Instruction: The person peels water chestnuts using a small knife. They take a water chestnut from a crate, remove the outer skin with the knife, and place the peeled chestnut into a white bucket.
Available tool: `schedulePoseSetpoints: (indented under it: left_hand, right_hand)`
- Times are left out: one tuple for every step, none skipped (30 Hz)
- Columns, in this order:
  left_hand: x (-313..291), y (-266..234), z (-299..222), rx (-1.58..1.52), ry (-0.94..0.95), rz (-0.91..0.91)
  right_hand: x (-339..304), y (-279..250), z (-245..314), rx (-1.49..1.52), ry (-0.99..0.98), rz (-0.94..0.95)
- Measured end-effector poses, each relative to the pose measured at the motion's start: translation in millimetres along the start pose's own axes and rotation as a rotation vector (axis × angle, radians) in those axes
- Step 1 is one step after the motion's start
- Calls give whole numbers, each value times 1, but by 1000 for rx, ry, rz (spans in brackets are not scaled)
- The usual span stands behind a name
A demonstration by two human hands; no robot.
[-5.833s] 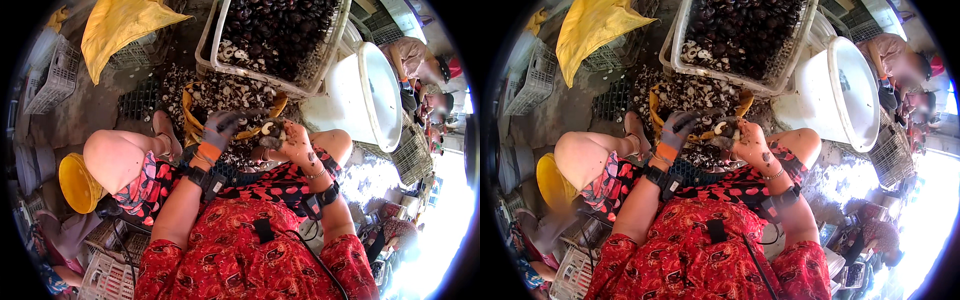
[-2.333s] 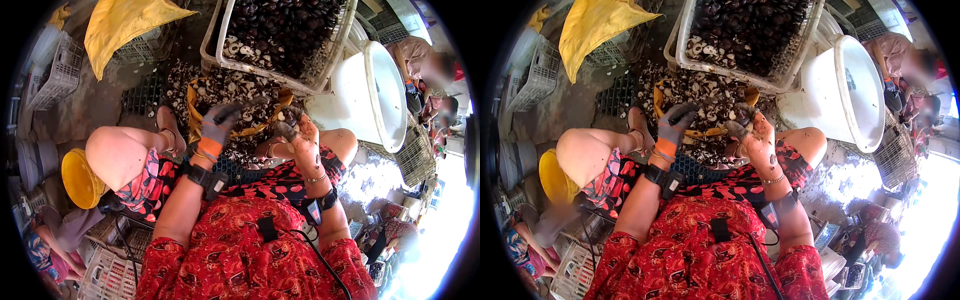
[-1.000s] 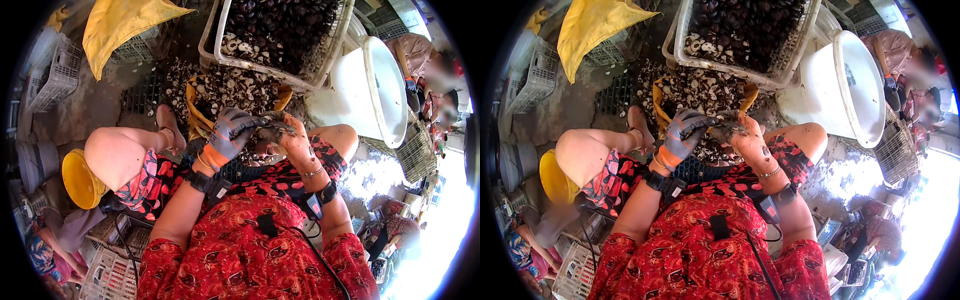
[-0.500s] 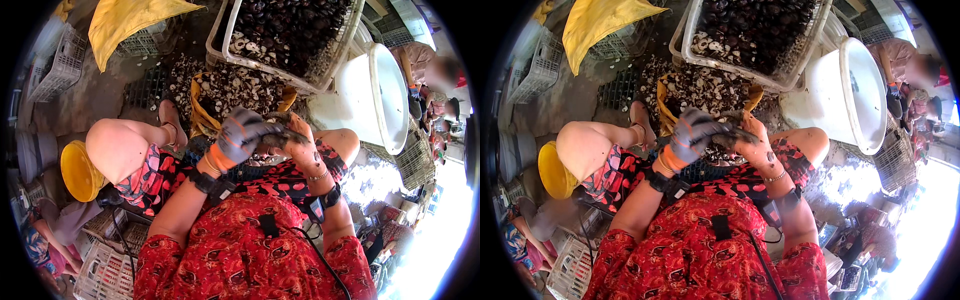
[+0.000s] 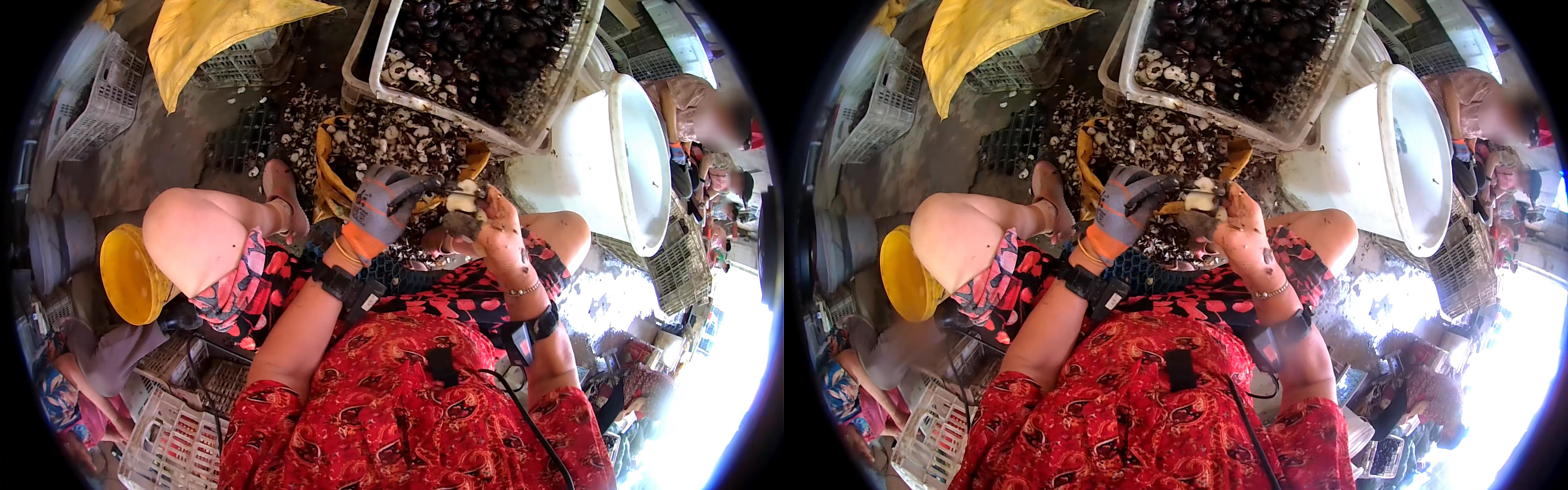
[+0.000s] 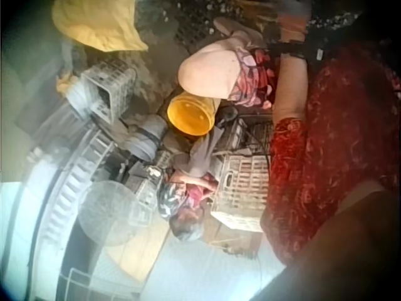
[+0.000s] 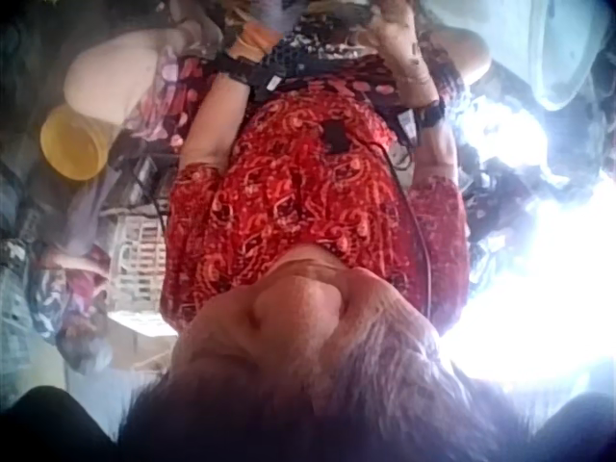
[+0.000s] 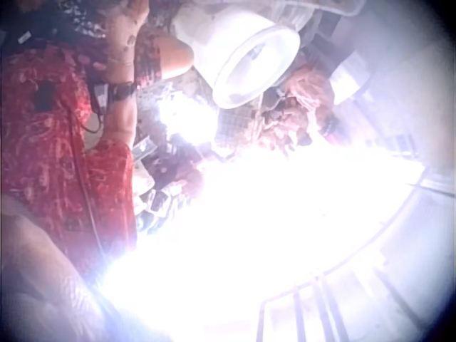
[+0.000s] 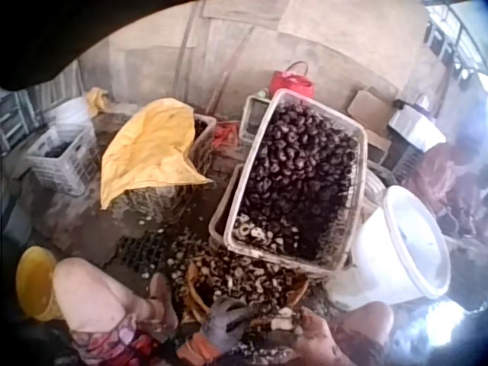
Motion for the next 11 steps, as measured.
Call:
schedulePoseSetpoints:
  left_hand:
    - [1,0,-5,-11,-8,3]
    - [1,0,-11,-23,-16,6]
    - [1,-3,-19,-96,13,10]
    - [1,-2,-21,-104,34,6]
    - [1,-1,-22,-113,56,3]
    - [2,1,-22,-123,77,-1]
    - [1,1,-4,-82,-13,-3]
    - [-10,2,19,34,-252,27]
    - [-27,5,51,-49,-404,-28]
    - [-37,6,73,-132,-556,-93]
    - [-13,-2,31,36,-435,-25]
  right_hand:
    - [-5,4,4,-16,-54,2]
    - [-2,2,1,-114,-112,49]
    - [3,-3,-5,-211,-171,94]
    - [5,-3,-6,-312,-223,135]
    - [6,1,-1,-338,-105,112]
    - [4,-1,-6,-269,-129,78]
    - [3,-1,-10,-199,-154,53]
    - [5,-3,-13,-371,-176,48]
    - [3,1,-13,-310,-176,86]
    - [-1,7,-8,-252,-174,129]
    - [-5,9,1,-186,-186,132]
Point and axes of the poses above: each hand's wrist, its own x-axis towards the middle knuckle, its own y-axis out of the palm, z = x × y, the point moved 1 cm from there along x, towards the middle knuckle, and after that the axes turned 7 degrees about -z, right-handed, at the moved point
